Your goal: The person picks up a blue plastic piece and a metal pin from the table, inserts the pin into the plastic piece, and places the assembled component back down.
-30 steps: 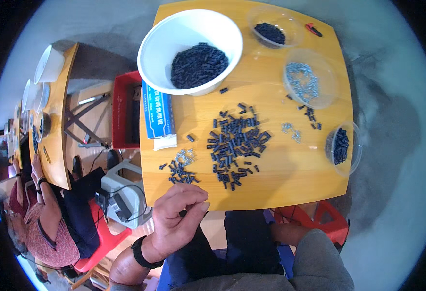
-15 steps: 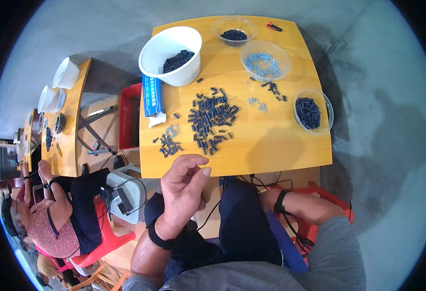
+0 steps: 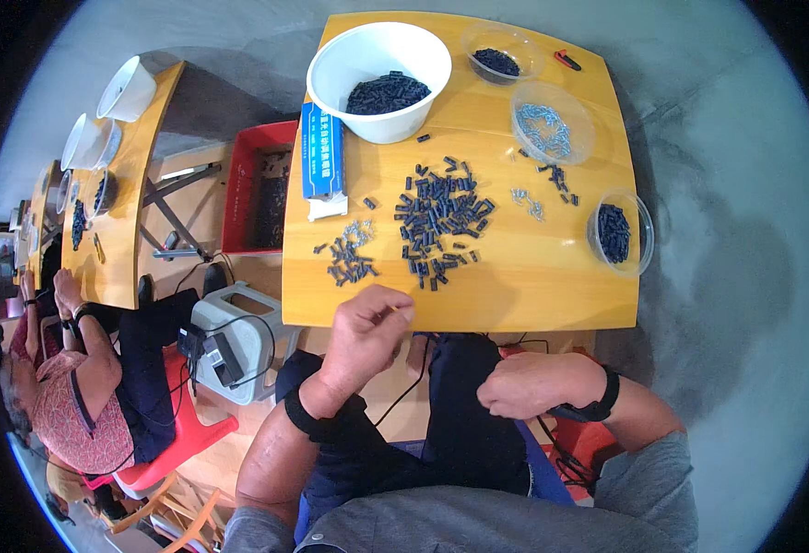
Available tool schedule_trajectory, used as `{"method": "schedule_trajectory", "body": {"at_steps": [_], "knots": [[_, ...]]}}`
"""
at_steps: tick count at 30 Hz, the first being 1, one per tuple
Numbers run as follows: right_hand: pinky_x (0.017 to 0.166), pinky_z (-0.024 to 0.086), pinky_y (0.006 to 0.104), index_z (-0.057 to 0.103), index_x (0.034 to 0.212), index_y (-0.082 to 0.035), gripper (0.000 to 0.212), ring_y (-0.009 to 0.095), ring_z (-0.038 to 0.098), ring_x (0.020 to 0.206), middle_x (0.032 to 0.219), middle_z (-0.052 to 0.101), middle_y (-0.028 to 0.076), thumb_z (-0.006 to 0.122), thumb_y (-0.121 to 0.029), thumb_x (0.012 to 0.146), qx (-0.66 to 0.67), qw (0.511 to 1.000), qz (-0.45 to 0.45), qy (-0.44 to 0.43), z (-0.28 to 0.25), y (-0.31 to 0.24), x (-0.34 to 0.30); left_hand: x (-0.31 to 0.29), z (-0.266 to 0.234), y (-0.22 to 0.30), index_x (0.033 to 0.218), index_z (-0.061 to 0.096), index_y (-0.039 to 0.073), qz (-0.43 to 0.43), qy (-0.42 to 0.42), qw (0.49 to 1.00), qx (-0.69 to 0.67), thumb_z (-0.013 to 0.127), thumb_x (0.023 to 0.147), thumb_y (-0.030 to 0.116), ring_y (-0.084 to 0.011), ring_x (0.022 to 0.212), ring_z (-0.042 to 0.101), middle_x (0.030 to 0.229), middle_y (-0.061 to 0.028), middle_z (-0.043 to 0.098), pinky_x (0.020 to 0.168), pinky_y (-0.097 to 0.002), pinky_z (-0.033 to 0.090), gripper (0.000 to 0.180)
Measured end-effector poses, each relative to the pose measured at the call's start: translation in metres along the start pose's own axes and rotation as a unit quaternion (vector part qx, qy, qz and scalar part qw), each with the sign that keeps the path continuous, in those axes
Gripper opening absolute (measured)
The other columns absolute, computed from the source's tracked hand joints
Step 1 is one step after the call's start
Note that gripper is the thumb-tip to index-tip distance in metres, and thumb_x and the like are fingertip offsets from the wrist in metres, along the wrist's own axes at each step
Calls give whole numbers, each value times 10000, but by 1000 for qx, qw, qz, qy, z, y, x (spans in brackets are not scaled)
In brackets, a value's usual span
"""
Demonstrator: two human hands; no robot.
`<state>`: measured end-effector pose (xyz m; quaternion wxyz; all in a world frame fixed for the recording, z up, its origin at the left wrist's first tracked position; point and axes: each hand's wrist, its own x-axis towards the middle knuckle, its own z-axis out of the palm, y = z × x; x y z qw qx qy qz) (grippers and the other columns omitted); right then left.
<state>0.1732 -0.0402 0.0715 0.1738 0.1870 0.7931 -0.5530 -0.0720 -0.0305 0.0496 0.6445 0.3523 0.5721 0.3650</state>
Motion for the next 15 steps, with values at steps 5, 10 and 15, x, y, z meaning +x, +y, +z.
{"method": "schedule_trajectory", "body": {"at_steps": [5,10,15], "knots": [[625,466,494,572,661,42,156,413,598,686,654,582,239,559,-109,697,-48,999,-21,-5,-44,-4,12,29,0,5,796,639,-9,145,-201,951,184,650,778,13,-161,607,600,678,-85,602,530,-284,457,30],[591,481,486,616,716,24,138,402,618,668,674,604,233,578,-104,682,-62,996,34,55,-42,10,16,23,4,7,861,651,-12,136,-273,929,210,663,788,11,-154,717,599,800,-88,631,624,-273,469,77],[597,487,477,623,757,11,135,397,621,667,694,619,223,568,-97,698,-84,971,85,208,-32,16,13,0,22,12,835,641,-11,107,-212,959,154,690,769,53,-157,648,598,729,-92,602,565,-273,457,104]]}}
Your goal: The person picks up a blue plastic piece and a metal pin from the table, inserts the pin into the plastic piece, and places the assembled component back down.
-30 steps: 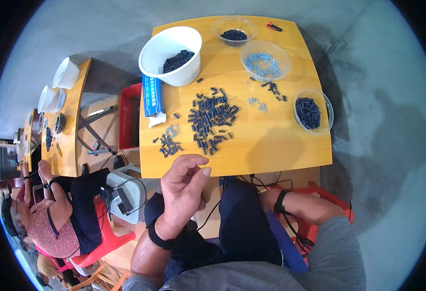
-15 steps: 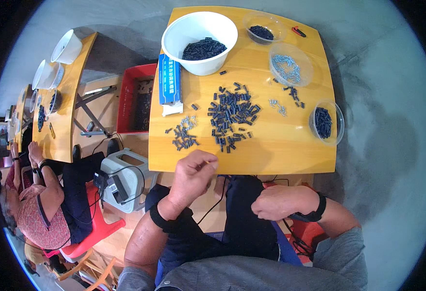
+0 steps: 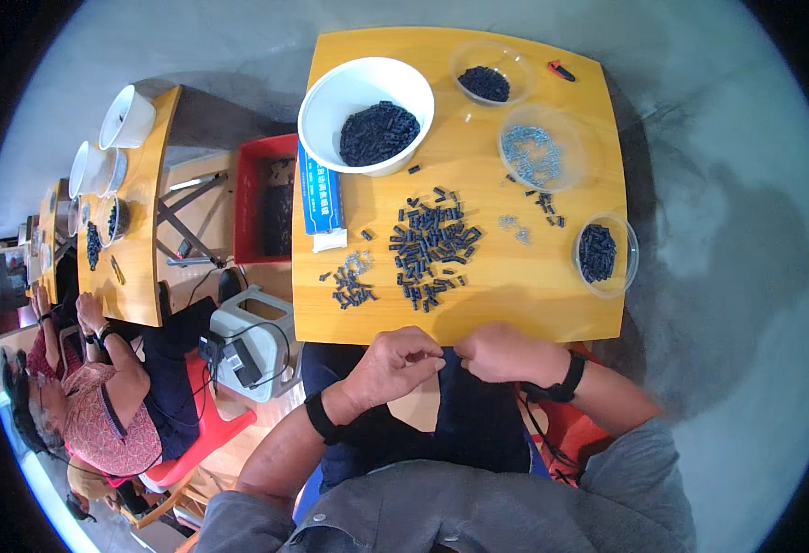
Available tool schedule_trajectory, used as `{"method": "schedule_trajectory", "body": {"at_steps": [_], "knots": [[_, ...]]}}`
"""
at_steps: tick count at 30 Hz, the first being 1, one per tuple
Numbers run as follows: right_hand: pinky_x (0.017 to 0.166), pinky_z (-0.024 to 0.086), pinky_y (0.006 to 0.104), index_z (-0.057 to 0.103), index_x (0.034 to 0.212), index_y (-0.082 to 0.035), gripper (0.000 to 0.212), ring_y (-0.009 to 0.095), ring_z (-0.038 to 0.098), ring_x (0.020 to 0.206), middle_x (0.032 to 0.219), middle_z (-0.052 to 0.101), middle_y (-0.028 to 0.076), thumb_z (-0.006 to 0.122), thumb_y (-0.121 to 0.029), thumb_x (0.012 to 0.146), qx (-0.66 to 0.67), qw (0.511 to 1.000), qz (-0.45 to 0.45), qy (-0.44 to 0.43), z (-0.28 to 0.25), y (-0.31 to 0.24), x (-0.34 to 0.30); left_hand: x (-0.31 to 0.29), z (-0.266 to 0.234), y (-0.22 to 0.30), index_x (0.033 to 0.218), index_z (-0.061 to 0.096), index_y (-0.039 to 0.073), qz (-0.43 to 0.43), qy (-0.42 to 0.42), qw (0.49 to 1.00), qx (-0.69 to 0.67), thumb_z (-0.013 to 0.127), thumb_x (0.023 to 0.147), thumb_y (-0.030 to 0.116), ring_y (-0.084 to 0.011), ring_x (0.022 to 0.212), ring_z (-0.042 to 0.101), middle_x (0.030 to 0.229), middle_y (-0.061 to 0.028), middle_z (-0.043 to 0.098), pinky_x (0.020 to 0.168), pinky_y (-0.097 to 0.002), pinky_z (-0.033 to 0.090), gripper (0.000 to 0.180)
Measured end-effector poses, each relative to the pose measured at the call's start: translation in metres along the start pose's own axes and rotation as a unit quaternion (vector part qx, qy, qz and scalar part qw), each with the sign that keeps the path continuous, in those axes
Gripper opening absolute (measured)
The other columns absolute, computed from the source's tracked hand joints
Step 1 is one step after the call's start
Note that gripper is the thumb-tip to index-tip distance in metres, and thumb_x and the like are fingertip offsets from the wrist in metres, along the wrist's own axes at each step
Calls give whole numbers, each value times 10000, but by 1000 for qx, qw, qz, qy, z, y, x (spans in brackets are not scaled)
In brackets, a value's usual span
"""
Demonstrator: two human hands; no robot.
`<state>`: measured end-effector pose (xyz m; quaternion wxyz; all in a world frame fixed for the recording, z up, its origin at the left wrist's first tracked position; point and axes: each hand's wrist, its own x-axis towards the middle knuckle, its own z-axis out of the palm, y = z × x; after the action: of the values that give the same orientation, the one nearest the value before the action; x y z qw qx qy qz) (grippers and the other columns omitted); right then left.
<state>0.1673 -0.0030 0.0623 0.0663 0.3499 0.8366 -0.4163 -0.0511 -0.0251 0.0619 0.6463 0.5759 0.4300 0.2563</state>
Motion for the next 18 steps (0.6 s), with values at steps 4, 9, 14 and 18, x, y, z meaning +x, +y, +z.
{"method": "schedule_trajectory", "body": {"at_steps": [4,9,14,18], "knots": [[578,489,449,622,778,10,167,354,628,642,688,622,208,569,-148,768,88,994,4,67,9,26,-1,7,13,0,853,637,-17,63,21,998,12,671,803,41,-131,646,597,744,-79,591,572,-250,462,84],[516,489,295,616,804,2,179,125,622,540,612,603,95,549,-162,830,301,941,141,65,9,24,-2,-14,37,12,892,620,-10,19,108,988,-111,609,864,37,-87,633,589,780,-44,611,523,-206,455,56],[574,493,350,595,805,1,139,274,633,609,662,620,147,549,-129,820,215,949,99,210,26,25,-2,-34,51,16,901,608,7,5,142,981,-128,579,891,57,-68,524,559,699,-16,591,468,-204,461,59],[664,476,418,589,823,-2,92,389,592,751,748,608,185,553,-85,809,89,900,54,423,16,23,14,-52,45,6,915,614,4,-19,169,972,-162,588,888,66,-68,503,551,703,-12,594,457,-204,455,72]]}}
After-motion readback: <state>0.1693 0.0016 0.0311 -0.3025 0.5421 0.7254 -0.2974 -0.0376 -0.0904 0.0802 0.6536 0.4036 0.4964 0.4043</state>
